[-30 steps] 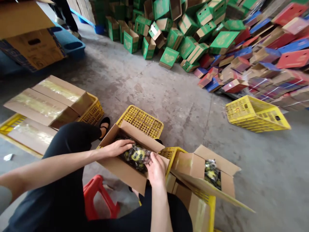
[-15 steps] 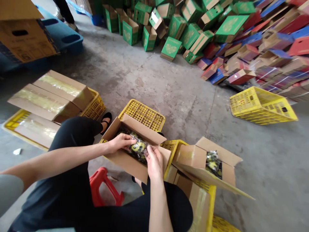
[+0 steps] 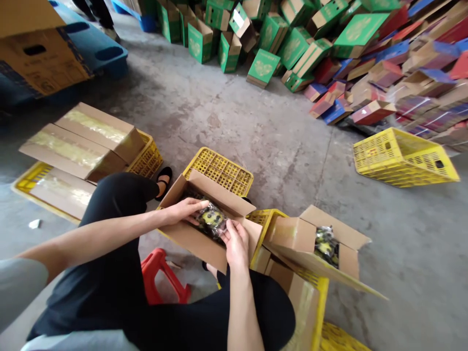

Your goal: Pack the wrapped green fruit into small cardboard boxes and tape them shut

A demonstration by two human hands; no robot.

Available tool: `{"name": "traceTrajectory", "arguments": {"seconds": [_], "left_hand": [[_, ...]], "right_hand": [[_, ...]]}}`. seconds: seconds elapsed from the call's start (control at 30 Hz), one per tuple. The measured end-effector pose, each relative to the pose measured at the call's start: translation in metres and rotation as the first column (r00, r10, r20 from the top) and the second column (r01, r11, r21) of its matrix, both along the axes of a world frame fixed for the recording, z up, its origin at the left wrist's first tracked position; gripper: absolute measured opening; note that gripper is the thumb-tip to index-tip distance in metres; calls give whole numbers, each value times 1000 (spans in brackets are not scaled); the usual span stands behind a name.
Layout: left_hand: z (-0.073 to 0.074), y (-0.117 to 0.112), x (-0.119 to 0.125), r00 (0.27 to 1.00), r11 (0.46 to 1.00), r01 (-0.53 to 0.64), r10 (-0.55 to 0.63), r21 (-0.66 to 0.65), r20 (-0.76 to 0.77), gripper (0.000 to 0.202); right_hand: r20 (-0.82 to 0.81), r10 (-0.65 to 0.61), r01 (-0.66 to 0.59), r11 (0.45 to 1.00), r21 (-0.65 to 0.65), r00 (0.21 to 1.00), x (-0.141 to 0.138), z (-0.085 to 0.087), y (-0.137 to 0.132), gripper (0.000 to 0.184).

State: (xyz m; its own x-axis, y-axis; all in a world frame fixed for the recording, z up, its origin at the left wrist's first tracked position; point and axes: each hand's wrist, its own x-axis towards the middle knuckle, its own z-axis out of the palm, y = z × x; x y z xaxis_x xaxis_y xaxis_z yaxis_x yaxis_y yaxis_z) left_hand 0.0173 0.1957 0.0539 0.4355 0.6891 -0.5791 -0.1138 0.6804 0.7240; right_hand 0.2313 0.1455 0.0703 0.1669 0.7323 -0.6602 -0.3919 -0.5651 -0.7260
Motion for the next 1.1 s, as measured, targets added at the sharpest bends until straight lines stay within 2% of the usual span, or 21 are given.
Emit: {"name": "traceTrajectory", "arguments": {"seconds": [0.13,0.27,0.37,0.53,0.67,0.73,0.83,0.9,0.93,1.0,1.03,1.1], "left_hand": [[4,1,-5,998,999,38,-38,-11,57,58],[5,3,-6,999,999,9,-10,36,32,57],[6,4,-4,1000,998,3,-3,62,4,52],[5,5,0,997,998,-36,39,58,-61,41],[4,6,3,990,998,-59,60,13,-124,34],[4,7,4,987,997,-72,72,8,-144,29],[3,7,4,985,996,-81,83,22,-153,22],[3,7,4,984,996,-91,93,26,-154,19],[3,6,4,983,995,-95,98,29,-153,24],[5,6,3,984,995,-85,92,49,-153,46],[5,5,2,984,996,-66,76,67,-158,54],[7,6,0,981,992,2,23,126,-192,59]], "right_hand": [[43,12,-12,1000,8,999,2,-3,4,49],[95,55,-63,995,80,994,3,-2,7,49],[136,113,-124,989,77,984,6,-1,8,52],[226,149,-166,984,58,963,10,-3,8,50],[330,218,-257,963,79,919,11,-3,5,56],[360,296,-356,927,114,885,11,-1,4,59],[436,438,-556,810,188,786,11,1,2,70],[523,474,-642,741,198,708,10,1,2,73],[555,475,-660,727,190,683,9,0,3,71],[563,485,-668,725,169,669,9,-3,5,64],[547,493,-662,733,158,677,10,-4,6,62],[504,496,-629,767,127,707,11,-5,8,60]]}}
